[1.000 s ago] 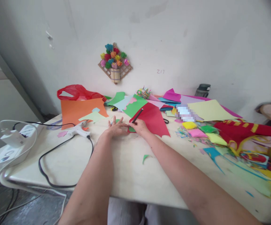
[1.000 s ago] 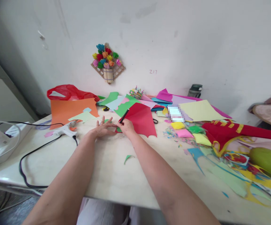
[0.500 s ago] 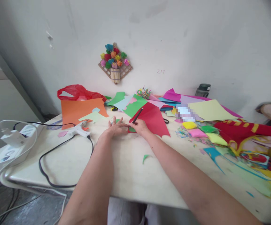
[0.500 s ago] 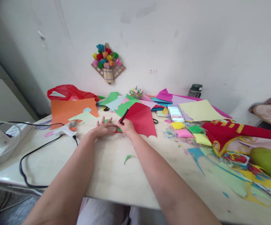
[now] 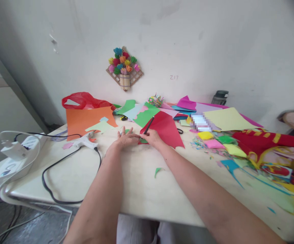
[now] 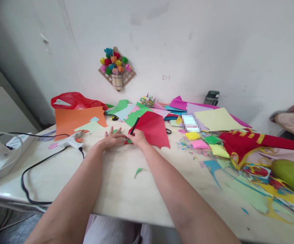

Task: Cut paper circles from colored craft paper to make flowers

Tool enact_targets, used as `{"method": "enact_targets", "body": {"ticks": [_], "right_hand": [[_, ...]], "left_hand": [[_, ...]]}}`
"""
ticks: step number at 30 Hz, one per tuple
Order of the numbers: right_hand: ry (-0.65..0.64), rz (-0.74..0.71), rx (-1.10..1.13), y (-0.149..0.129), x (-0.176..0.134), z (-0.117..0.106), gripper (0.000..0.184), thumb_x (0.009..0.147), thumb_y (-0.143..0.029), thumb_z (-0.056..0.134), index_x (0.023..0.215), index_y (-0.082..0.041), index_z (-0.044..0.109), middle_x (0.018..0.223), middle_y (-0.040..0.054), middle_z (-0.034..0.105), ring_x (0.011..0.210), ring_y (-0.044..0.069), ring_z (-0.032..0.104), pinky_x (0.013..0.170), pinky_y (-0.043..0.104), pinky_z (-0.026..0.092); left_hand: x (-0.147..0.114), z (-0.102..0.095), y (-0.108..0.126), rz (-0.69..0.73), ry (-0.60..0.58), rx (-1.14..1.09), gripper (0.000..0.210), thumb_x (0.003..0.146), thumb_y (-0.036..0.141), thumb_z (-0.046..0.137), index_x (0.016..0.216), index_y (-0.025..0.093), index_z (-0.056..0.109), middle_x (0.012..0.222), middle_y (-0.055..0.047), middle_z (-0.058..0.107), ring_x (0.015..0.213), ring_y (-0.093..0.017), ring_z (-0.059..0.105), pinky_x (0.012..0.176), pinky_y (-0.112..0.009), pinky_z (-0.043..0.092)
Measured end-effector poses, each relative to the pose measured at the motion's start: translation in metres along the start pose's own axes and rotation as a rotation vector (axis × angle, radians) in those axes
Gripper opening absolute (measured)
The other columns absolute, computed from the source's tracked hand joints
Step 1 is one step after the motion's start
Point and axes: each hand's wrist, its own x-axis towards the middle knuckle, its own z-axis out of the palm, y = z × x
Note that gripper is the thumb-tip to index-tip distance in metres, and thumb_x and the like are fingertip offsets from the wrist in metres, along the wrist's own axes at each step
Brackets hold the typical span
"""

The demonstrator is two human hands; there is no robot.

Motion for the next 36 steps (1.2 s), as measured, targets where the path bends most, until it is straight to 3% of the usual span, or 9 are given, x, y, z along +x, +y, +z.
{"method": "enact_targets", "body": {"ticks": [22, 36], "right_hand": [[-0.061, 0.027, 0.115, -0.005, -0.004, -0.009, 0.012, 0.065, -0.024, 0.060, 0.063, -0.012, 0.062, 0.061, 0.0005, 0.060, 0.060, 0.011, 0.053, 0.056, 0.020, 0.040], [-0.103, 0.080, 0.136, -0.002, -0.002, -0.014, 0.009, 0.064, -0.020, 0.061, 0.064, -0.011, 0.063, 0.060, 0.0005, 0.061, 0.059, 0.011, 0.054, 0.056, 0.021, 0.041]], "left_hand": [[0.008, 0.018, -0.001, 0.013, 0.208, 0.026, 0.037, 0.071, 0.058, 0.049, 0.099, 0.039, 0.063, 0.145, 0.008, 0.021, 0.132, -0.032, -0.012, 0.100, -0.061, -0.005], [0.008, 0.020, 0.003, 0.033, 0.236, 0.027, 0.038, 0.068, 0.057, 0.054, 0.099, 0.037, 0.062, 0.145, 0.006, 0.022, 0.133, -0.032, -0.010, 0.100, -0.061, -0.005]]}}
